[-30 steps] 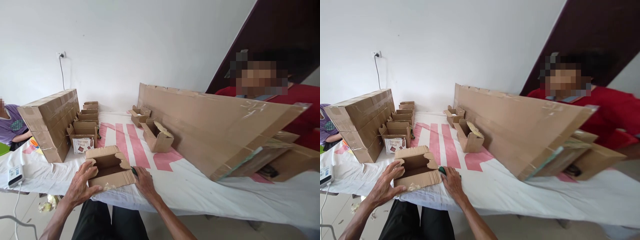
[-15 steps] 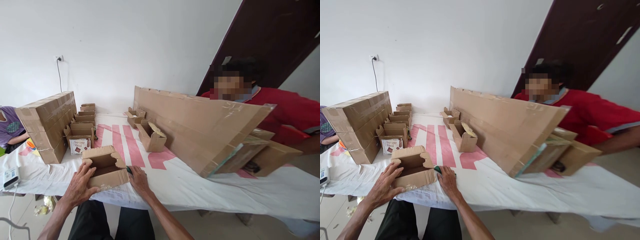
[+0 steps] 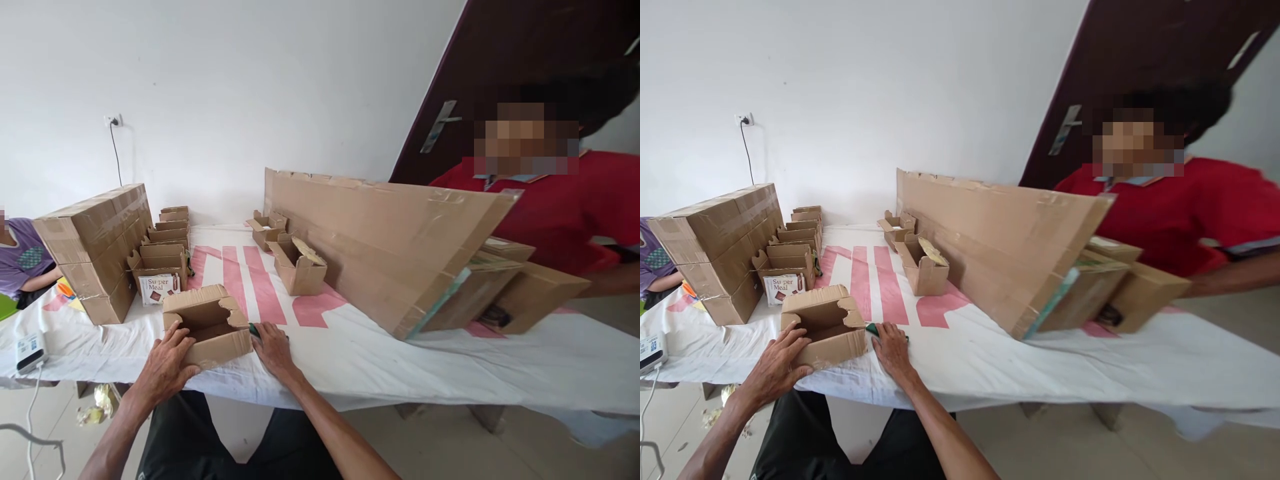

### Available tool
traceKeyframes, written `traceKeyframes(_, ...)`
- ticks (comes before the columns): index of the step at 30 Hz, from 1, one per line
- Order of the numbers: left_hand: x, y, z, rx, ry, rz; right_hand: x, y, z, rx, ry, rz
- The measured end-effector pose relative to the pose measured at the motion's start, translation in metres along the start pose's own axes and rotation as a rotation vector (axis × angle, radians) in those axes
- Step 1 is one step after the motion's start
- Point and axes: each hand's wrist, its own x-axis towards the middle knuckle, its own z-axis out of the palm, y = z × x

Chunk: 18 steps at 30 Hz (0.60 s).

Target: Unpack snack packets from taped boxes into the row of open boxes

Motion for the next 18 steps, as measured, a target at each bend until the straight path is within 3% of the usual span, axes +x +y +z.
traceKeyframes(13,0.004,0.013,0.009,0.058,0.014,-0.130,0.000,0.001,0.004,-0.012,0.010,-0.017)
traceKeyframes(18,0.005,0.011,0.011,0.050,0.020,-0.097,-0.001,0.005,0.006,-0.007,-0.003,-0.014)
